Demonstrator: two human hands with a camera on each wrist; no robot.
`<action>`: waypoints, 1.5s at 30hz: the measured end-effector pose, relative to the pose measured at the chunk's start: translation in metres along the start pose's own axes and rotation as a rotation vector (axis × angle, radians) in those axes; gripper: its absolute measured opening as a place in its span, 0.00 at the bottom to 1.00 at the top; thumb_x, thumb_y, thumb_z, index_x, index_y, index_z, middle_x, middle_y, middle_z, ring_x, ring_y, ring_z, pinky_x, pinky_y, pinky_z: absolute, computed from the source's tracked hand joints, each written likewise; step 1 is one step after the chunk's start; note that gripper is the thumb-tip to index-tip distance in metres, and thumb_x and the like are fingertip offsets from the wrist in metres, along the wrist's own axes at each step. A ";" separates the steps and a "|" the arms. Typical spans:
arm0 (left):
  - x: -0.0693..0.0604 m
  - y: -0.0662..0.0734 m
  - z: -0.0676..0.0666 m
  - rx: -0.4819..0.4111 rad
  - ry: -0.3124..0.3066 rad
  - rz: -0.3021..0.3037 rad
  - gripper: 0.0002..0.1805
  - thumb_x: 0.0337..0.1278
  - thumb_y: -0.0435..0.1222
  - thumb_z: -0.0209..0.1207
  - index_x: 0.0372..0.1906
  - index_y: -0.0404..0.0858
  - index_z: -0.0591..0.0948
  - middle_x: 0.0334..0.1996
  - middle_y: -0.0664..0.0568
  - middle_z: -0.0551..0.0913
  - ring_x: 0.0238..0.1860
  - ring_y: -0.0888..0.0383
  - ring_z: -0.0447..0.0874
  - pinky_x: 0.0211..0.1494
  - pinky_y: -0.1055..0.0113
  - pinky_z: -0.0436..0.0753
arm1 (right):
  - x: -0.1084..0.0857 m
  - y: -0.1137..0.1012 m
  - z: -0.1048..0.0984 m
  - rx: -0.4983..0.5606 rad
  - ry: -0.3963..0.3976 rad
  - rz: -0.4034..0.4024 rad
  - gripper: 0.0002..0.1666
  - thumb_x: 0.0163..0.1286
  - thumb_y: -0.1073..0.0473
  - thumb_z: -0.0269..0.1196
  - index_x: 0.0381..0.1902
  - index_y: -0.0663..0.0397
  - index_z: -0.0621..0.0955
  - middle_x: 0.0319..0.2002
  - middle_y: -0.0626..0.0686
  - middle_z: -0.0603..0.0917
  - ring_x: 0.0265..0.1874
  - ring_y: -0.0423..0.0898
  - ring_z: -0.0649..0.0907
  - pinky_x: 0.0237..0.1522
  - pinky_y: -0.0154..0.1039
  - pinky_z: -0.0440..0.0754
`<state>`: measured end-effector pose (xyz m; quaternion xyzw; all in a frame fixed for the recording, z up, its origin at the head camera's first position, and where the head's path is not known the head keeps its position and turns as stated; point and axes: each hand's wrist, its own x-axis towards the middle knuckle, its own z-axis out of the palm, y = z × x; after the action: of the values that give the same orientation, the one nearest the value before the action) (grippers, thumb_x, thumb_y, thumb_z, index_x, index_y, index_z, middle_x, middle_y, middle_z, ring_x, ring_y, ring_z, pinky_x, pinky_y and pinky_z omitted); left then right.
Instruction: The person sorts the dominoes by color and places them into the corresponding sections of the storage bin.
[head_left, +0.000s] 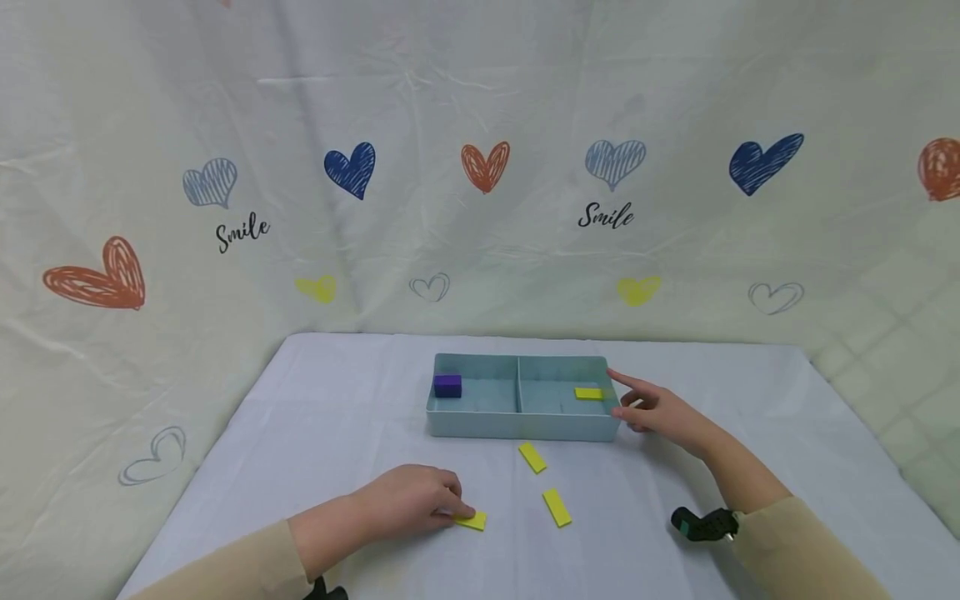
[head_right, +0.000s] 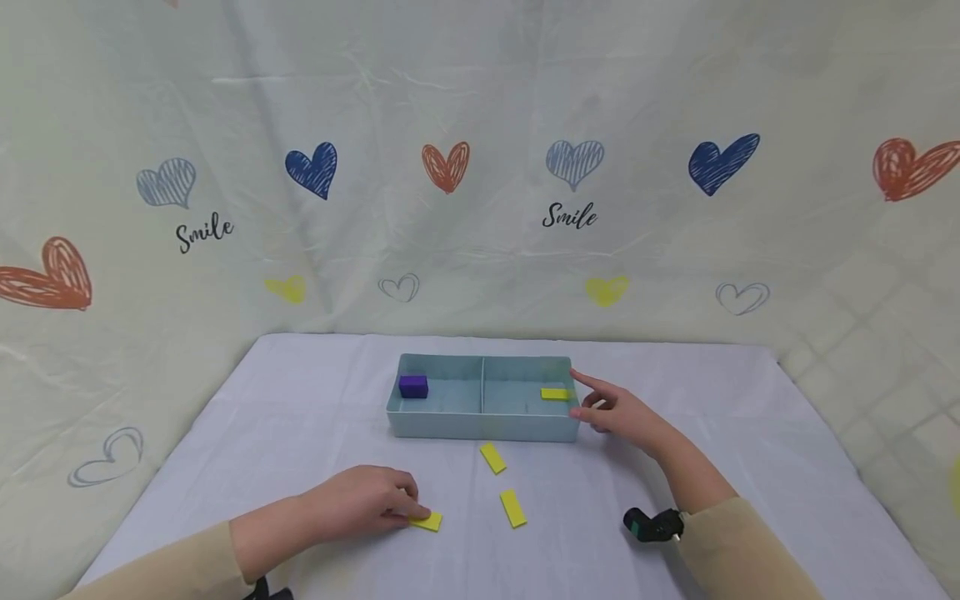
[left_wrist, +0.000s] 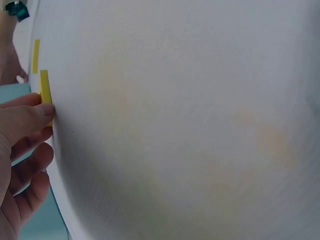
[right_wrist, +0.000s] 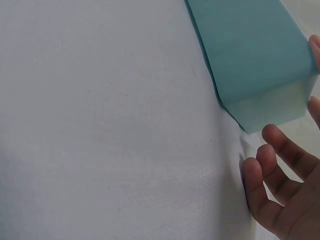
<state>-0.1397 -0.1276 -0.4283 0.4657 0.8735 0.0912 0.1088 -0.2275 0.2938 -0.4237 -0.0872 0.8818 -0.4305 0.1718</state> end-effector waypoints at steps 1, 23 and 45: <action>0.000 0.000 0.000 0.000 0.003 0.002 0.18 0.60 0.40 0.67 0.55 0.59 0.85 0.40 0.67 0.81 0.35 0.73 0.75 0.39 0.79 0.76 | 0.000 0.000 0.000 0.000 0.000 0.001 0.45 0.70 0.46 0.64 0.79 0.40 0.56 0.56 0.62 0.74 0.45 0.51 0.80 0.47 0.42 0.81; 0.005 -0.005 -0.020 -0.047 0.141 -0.084 0.17 0.62 0.38 0.66 0.54 0.56 0.86 0.44 0.63 0.83 0.42 0.68 0.80 0.45 0.75 0.79 | 0.001 0.003 0.001 -0.010 0.004 0.008 0.46 0.70 0.44 0.63 0.79 0.38 0.56 0.57 0.62 0.73 0.45 0.50 0.80 0.48 0.44 0.80; 0.087 -0.022 -0.062 -0.061 0.308 -0.106 0.19 0.64 0.38 0.64 0.58 0.57 0.84 0.49 0.61 0.82 0.48 0.62 0.82 0.46 0.72 0.79 | 0.003 0.007 0.001 -0.011 0.018 0.024 0.46 0.69 0.44 0.64 0.79 0.37 0.58 0.56 0.61 0.74 0.42 0.50 0.80 0.45 0.41 0.79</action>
<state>-0.2209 -0.0706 -0.3838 0.3959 0.9000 0.1821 -0.0080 -0.2301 0.2964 -0.4304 -0.0736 0.8867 -0.4242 0.1685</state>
